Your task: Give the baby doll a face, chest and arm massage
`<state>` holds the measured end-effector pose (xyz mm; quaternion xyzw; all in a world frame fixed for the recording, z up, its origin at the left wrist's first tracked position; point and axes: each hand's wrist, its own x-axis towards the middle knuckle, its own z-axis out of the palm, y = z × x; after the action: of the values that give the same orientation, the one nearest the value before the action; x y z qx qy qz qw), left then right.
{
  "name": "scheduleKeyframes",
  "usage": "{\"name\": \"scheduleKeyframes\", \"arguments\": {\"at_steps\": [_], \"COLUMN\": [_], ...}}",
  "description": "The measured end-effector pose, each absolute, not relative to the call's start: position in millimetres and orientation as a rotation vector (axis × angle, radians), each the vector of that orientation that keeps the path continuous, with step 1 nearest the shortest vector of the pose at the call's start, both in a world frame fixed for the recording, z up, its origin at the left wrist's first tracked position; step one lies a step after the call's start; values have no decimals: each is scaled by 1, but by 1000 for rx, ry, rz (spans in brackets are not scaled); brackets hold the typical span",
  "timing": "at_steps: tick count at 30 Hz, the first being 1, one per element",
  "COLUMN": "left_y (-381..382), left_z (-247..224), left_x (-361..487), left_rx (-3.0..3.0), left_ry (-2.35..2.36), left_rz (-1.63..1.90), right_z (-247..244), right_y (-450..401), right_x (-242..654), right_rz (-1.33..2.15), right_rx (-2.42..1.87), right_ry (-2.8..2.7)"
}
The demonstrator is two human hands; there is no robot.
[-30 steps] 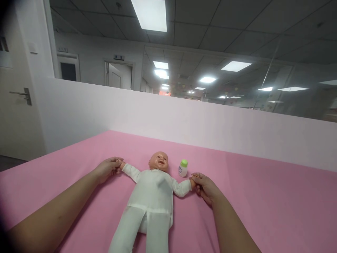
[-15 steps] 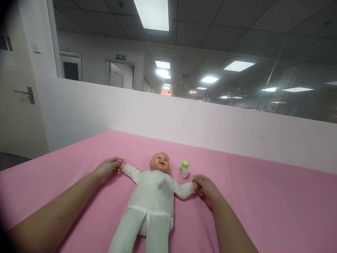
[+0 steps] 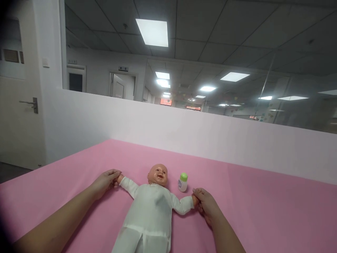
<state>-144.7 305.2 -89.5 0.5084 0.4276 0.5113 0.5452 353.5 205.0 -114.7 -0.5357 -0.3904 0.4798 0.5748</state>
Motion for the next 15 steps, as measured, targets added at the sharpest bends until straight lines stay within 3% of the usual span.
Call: {"name": "scheduleKeyframes", "arguments": {"at_steps": [15], "left_y": [302], "left_z": [-86], "left_x": [-147], "left_rx": [1111], "left_ry": [1048], "left_rz": [1223], "right_z": [-126], "right_y": [212], "right_x": [357], "right_rz": [1141], "right_rx": [-1267], "right_ry": [-878]}}
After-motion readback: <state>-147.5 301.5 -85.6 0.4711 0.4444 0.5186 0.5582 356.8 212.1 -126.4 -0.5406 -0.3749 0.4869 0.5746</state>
